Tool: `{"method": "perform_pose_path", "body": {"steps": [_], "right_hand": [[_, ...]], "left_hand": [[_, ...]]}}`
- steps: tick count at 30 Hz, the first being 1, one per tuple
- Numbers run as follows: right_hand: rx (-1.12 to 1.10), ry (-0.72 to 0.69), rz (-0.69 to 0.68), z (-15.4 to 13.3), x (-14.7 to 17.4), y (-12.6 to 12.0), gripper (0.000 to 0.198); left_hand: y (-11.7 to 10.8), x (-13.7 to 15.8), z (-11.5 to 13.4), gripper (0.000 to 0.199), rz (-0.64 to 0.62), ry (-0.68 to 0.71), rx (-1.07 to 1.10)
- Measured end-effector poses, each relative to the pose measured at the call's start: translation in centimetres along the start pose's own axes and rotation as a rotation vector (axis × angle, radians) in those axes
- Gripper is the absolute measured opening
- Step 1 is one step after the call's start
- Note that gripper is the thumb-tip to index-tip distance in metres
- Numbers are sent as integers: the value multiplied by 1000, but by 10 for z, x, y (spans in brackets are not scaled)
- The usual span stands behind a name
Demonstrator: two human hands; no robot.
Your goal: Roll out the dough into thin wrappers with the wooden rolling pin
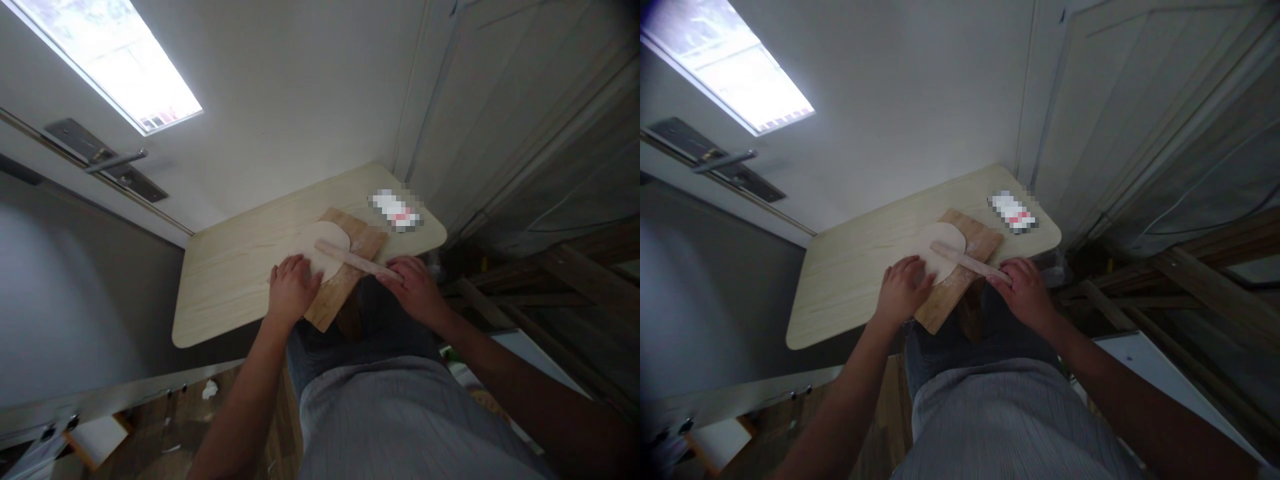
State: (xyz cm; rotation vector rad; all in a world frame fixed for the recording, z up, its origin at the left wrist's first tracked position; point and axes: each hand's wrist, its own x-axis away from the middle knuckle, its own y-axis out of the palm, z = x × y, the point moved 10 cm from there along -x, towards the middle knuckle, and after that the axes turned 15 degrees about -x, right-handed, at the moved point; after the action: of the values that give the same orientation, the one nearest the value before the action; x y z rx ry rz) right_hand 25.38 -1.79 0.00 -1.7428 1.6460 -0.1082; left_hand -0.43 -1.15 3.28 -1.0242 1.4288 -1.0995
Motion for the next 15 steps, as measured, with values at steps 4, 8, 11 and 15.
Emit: {"method": "perform_pose_path", "body": {"steps": [4, 8, 11, 15], "right_hand": [[7, 14, 3, -1, -1, -2, 32], [27, 10, -16, -3, -3, -2, 33], [35, 15, -33, 0, -4, -3, 33], [22, 44, -21, 8, -5, -10, 32]], "left_hand": [[-8, -30, 11, 35, 74, 4, 74], [0, -77, 31, 41, 96, 18, 97], [20, -105, 46, 48, -9, 71, 35], [34, -122, 59, 50, -51, 138, 8]]}}
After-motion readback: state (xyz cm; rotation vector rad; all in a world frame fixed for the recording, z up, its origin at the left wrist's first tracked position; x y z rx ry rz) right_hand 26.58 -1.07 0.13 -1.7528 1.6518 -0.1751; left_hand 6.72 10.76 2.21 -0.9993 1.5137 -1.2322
